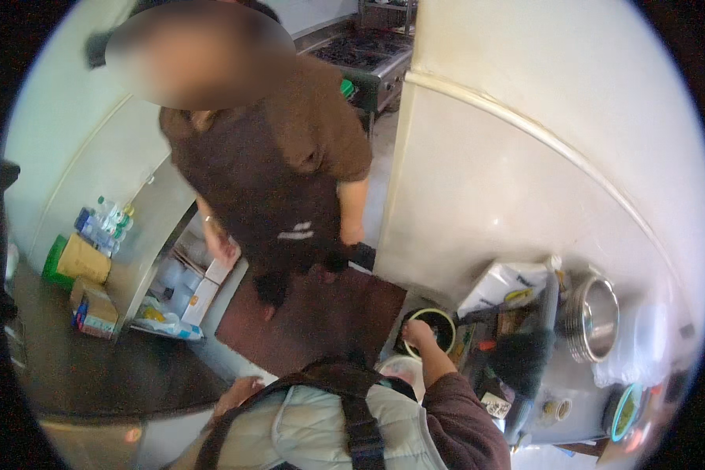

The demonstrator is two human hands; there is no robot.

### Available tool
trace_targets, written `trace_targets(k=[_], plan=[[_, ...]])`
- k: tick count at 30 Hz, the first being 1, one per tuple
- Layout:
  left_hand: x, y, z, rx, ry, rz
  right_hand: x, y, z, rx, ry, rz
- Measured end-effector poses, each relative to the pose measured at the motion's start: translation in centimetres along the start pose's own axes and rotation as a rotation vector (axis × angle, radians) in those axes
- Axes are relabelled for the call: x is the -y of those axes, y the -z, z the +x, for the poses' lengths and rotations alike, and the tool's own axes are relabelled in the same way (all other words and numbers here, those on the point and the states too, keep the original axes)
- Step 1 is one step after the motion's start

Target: The person uses chopsticks to transfer cooked meat from a metal bowl into a larger pot, then carries the pot to a sink and adds water. The person walks between a dining area and a commercial kitchen while handling the bowl and pot.

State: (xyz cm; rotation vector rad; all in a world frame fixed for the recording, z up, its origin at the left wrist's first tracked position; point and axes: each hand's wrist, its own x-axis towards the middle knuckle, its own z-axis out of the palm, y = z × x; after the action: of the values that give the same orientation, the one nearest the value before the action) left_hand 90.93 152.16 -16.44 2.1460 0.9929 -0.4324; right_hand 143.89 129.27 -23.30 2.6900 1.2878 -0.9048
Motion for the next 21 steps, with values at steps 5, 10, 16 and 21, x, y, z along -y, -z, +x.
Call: trace_targets(k=[5,10,16,21], plan=[[6.4,-3.7,1.4,0.029,0.084,-0.045,8.6,6.7,11.1,0.041,0.204,0.164],[4.7,-0.6,5.6,0.023,0.302,-0.21,10.9,9.1,17.5,0.307,0.077,0.222],[-1.3,5.4,15.2,-0.146,0.343,-0.305,9.8,13.1,28.8,0.224,0.261,0.003],[-6.5,12.4,22.8,-0.378,0.352,-0.393,17.4,22.6,38.3,0.119,0.389,-0.082]])
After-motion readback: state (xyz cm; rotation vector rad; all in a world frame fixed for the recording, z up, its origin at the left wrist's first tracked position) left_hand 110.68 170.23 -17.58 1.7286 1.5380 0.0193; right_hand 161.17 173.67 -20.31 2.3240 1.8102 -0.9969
